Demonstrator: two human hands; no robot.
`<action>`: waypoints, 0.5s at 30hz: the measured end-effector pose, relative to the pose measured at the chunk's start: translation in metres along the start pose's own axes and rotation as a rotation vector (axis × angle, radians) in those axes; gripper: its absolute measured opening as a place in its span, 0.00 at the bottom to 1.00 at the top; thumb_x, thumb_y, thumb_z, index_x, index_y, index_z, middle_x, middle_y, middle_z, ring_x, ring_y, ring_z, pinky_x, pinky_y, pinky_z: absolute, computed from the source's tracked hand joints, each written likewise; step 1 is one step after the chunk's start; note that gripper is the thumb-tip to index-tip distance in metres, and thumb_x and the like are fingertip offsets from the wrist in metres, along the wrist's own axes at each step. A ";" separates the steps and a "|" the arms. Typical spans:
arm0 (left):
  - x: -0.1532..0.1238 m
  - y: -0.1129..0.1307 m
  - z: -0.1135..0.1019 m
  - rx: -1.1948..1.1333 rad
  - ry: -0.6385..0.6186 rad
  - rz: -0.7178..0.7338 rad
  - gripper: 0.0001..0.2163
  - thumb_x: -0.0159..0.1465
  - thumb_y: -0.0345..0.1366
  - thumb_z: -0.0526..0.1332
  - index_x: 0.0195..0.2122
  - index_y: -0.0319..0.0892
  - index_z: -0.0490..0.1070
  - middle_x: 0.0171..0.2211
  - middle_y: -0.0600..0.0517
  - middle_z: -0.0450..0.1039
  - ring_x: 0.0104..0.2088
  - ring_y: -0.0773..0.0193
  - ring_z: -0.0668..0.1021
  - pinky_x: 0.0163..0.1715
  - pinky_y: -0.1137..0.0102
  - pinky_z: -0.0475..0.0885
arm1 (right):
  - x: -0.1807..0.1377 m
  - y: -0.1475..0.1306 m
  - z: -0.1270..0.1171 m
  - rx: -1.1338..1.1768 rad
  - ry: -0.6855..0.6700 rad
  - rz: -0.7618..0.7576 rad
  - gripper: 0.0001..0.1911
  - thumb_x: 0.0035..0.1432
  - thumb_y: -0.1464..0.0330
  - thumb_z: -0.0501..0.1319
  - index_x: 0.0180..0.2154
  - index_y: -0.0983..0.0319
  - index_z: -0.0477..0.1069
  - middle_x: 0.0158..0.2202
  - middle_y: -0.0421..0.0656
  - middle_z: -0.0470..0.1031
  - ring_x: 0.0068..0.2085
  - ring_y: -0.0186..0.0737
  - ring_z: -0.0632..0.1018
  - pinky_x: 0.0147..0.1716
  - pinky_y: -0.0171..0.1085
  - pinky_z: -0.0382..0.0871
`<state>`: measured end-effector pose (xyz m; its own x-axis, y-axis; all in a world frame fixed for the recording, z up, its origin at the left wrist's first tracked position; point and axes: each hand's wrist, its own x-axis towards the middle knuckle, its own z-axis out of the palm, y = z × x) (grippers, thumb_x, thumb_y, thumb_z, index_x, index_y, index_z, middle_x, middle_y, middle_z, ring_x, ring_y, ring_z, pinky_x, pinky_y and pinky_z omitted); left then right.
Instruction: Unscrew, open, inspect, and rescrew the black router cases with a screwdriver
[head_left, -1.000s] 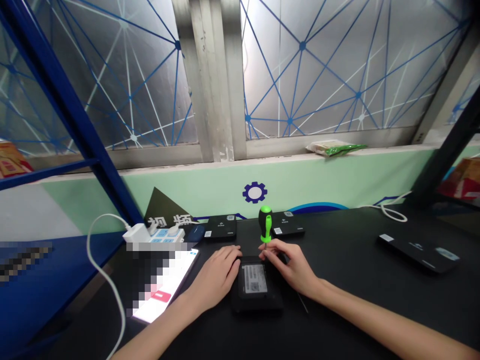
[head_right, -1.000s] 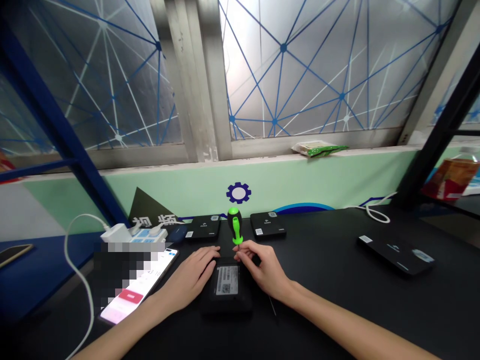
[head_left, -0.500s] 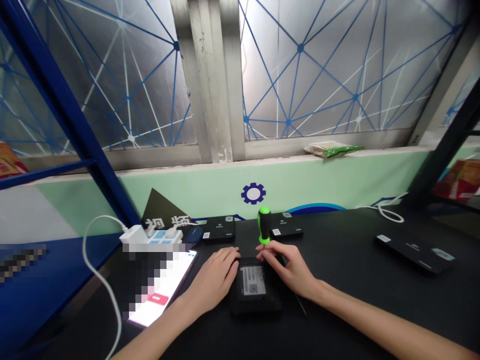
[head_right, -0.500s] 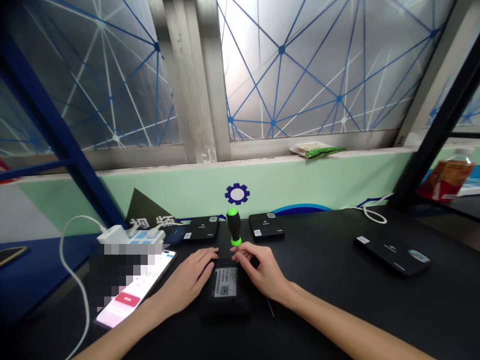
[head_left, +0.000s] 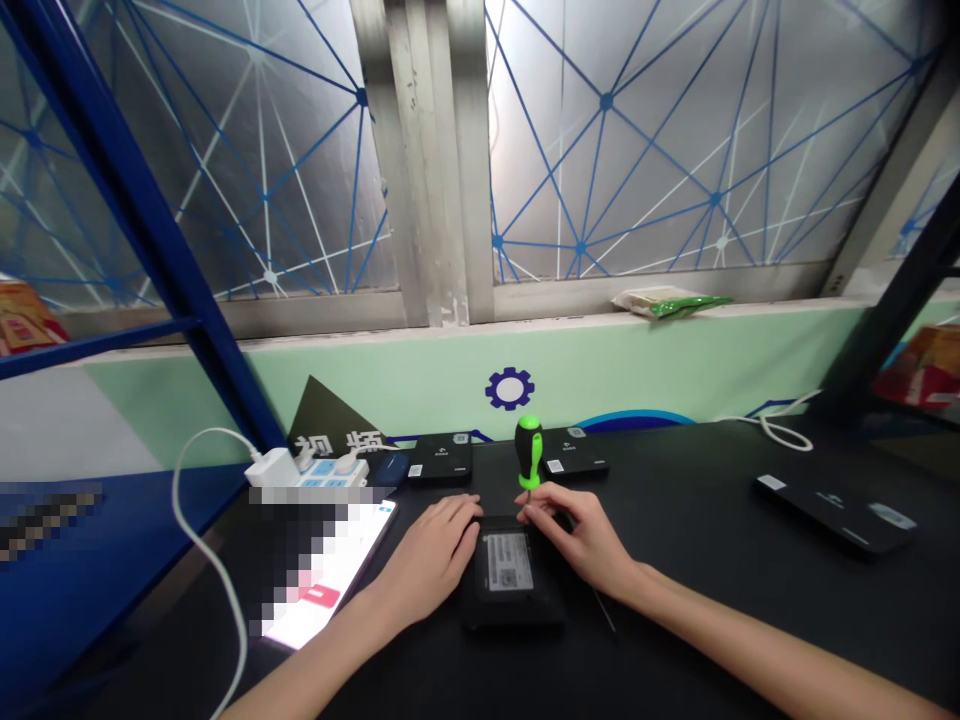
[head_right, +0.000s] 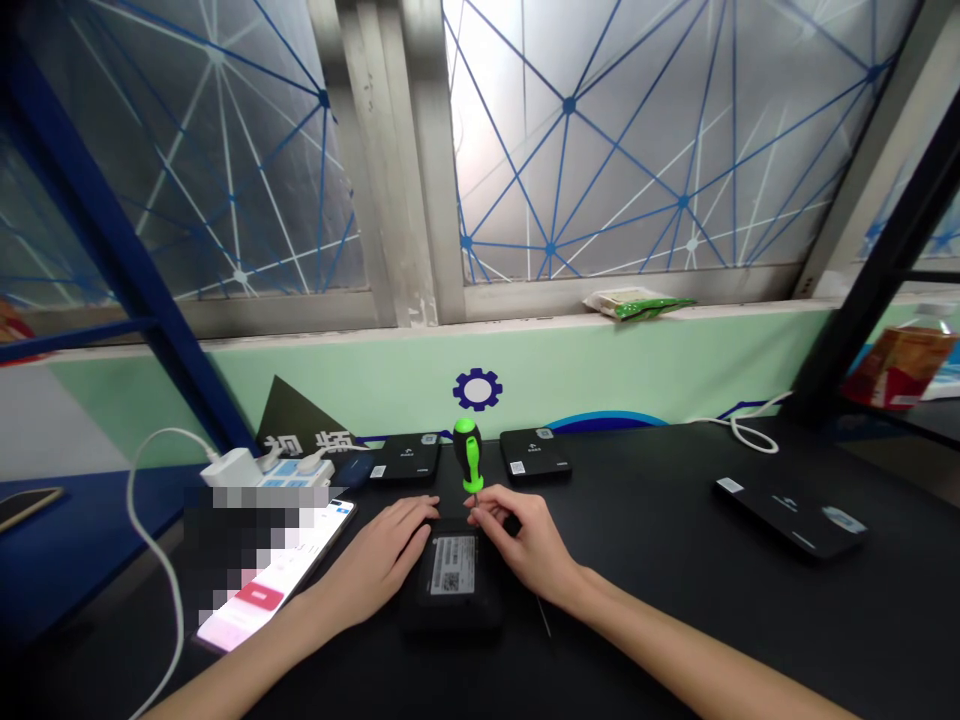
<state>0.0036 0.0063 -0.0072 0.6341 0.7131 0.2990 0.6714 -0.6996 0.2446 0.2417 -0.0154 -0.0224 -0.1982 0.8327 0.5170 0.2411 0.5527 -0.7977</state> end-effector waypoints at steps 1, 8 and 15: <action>0.000 0.000 0.000 0.001 0.000 0.001 0.14 0.74 0.37 0.47 0.51 0.44 0.70 0.56 0.47 0.72 0.56 0.55 0.73 0.56 0.58 0.69 | 0.000 0.001 0.000 0.004 0.001 0.003 0.09 0.67 0.63 0.58 0.40 0.62 0.74 0.33 0.44 0.80 0.32 0.39 0.79 0.35 0.36 0.72; -0.001 -0.001 -0.001 -0.001 -0.004 0.014 0.14 0.74 0.37 0.47 0.51 0.44 0.69 0.55 0.47 0.72 0.56 0.55 0.73 0.56 0.58 0.69 | 0.000 0.003 0.000 -0.002 0.001 -0.001 0.10 0.66 0.63 0.59 0.40 0.62 0.75 0.33 0.44 0.80 0.32 0.39 0.78 0.35 0.36 0.71; -0.001 0.000 -0.001 0.003 -0.005 0.001 0.13 0.74 0.36 0.47 0.50 0.45 0.69 0.55 0.48 0.72 0.55 0.55 0.73 0.55 0.58 0.70 | -0.001 -0.001 -0.001 -0.060 -0.013 -0.025 0.12 0.68 0.64 0.56 0.39 0.61 0.76 0.36 0.45 0.81 0.34 0.41 0.79 0.38 0.37 0.70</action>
<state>0.0029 0.0057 -0.0062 0.6366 0.7129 0.2942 0.6721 -0.6999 0.2417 0.2425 -0.0167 -0.0221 -0.2177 0.8180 0.5324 0.2920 0.5751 -0.7642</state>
